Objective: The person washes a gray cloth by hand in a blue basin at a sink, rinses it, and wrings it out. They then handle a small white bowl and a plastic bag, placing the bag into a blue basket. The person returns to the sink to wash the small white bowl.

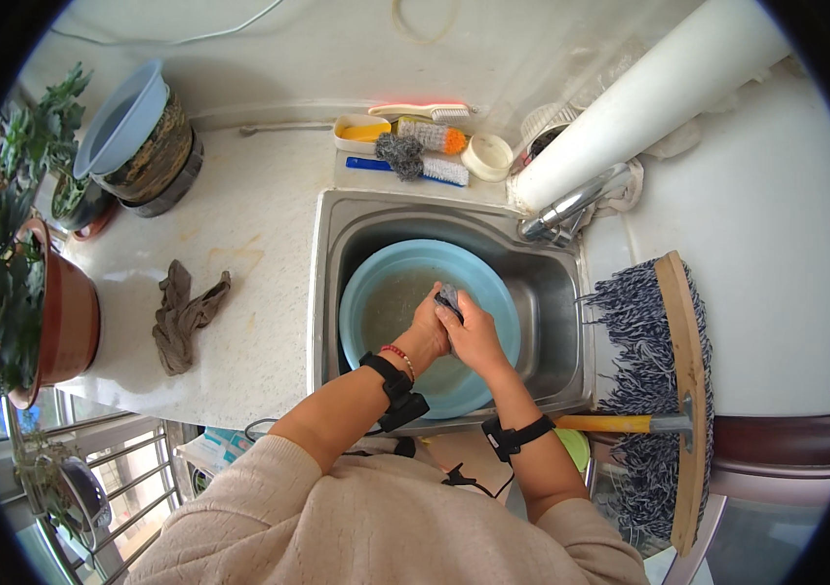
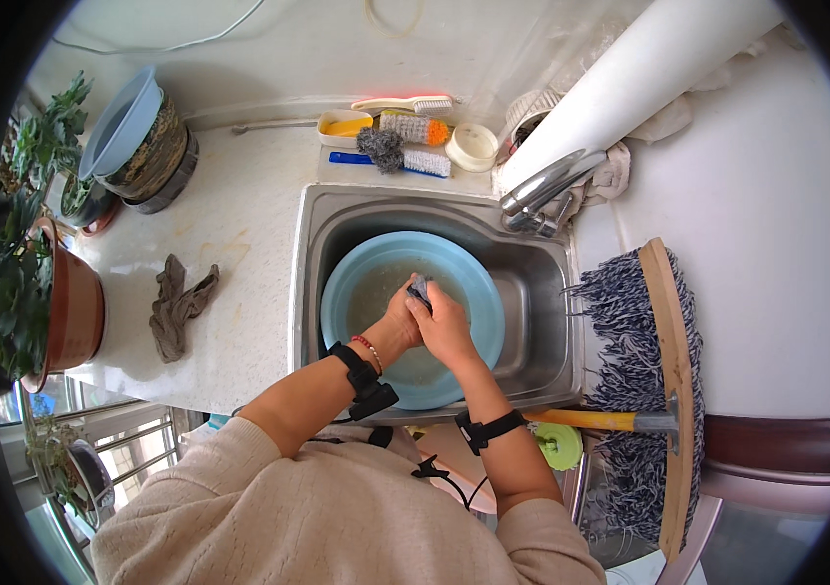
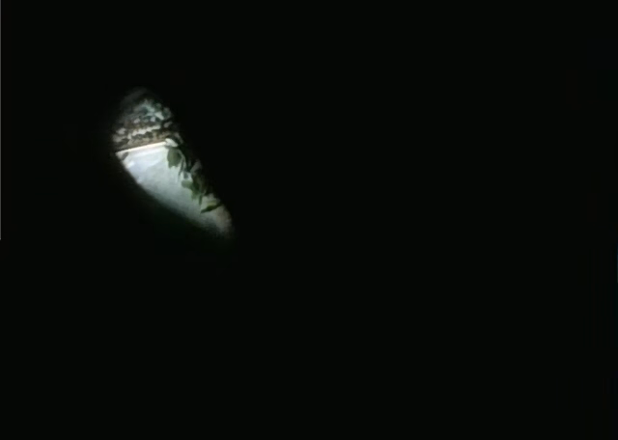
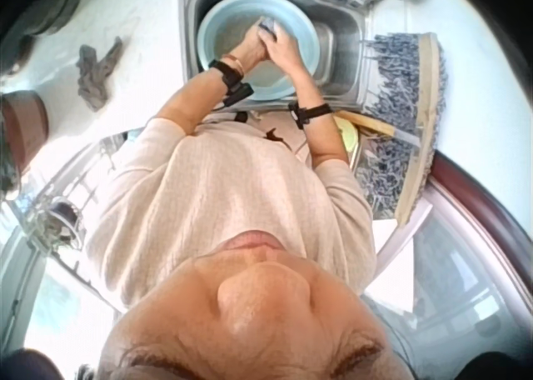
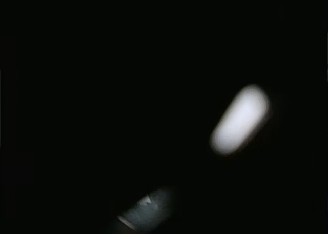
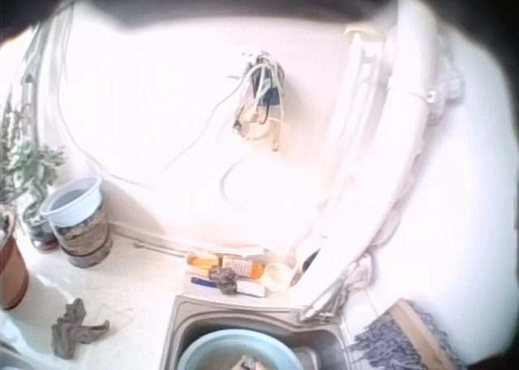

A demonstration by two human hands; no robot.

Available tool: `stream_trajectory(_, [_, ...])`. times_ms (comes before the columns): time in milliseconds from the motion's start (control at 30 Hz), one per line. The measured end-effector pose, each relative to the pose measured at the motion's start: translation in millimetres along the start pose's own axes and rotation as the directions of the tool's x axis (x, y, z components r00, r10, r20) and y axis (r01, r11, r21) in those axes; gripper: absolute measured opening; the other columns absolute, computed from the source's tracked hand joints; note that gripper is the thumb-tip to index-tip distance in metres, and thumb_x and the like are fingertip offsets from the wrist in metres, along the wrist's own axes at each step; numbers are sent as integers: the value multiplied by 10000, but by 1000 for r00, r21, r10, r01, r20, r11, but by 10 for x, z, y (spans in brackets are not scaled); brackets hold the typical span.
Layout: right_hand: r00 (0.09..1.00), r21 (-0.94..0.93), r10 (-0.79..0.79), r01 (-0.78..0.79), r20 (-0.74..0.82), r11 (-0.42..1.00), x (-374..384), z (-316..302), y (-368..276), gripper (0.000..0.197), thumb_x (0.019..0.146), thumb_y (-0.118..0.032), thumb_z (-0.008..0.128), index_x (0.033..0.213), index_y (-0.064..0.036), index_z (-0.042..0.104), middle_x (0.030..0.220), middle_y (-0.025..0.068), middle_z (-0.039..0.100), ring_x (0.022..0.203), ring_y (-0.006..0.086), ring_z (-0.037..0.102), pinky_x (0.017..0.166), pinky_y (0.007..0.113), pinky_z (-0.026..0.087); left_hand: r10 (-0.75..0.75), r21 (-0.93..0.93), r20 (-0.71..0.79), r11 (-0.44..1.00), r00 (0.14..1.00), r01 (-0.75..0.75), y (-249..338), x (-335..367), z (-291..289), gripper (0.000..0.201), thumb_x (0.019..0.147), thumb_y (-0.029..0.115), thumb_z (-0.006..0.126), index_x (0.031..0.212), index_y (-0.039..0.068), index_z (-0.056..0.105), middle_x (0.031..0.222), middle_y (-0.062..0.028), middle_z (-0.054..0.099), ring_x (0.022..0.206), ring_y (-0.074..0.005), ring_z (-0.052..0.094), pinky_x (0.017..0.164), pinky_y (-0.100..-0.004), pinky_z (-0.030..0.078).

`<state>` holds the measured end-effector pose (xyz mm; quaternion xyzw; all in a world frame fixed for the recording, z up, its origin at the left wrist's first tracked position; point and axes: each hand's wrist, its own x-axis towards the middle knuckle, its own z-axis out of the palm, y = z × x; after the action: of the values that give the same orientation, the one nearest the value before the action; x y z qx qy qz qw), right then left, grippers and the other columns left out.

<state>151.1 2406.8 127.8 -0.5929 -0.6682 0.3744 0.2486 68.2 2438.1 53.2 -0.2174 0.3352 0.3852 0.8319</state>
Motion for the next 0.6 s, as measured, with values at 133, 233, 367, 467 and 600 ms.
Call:
stream_trajectory(133, [998,-193,23,-34,-61,981,97,71,61,290,962,-327,550,948,-38,528,826,249,650,790,479,610,663,546,467,101,52,5,994,995,-101,-66,19,-11,385,993,468,437,1034,127,612,1100,-82,647,960,-262,599,869,-458,489])
stream_trajectory(233, [992,-353,14,-57,-122,934,214,87,199,313,976,-358,512,922,-50,525,791,241,651,758,479,608,649,564,458,101,164,-28,982,995,-95,-133,-58,18,306,1007,376,419,1052,131,596,1050,-70,650,929,-241,616,811,-454,513])
stream_trajectory(367, [995,-327,-40,7,-95,945,378,58,554,322,990,-349,485,905,-41,529,791,248,651,760,482,607,651,572,449,44,167,-70,985,997,-32,-166,-213,68,272,1000,356,461,1069,131,597,1045,-67,662,914,-239,636,812,-465,523])
stream_trajectory(467, [998,-416,48,-56,-30,908,596,-121,841,368,986,-375,495,939,-17,565,847,265,650,835,469,613,680,537,478,162,245,-102,960,981,-133,-141,-236,42,318,1004,365,461,1142,107,587,1118,-78,647,984,-246,630,861,-448,509])
stream_trajectory(600, [964,-515,251,-175,81,839,807,-329,958,422,951,-385,566,1087,14,584,947,262,667,856,412,652,669,482,506,433,271,-174,885,885,-379,122,-202,-170,448,1014,336,453,1350,46,512,1357,-117,540,1201,-267,541,1004,-412,438])
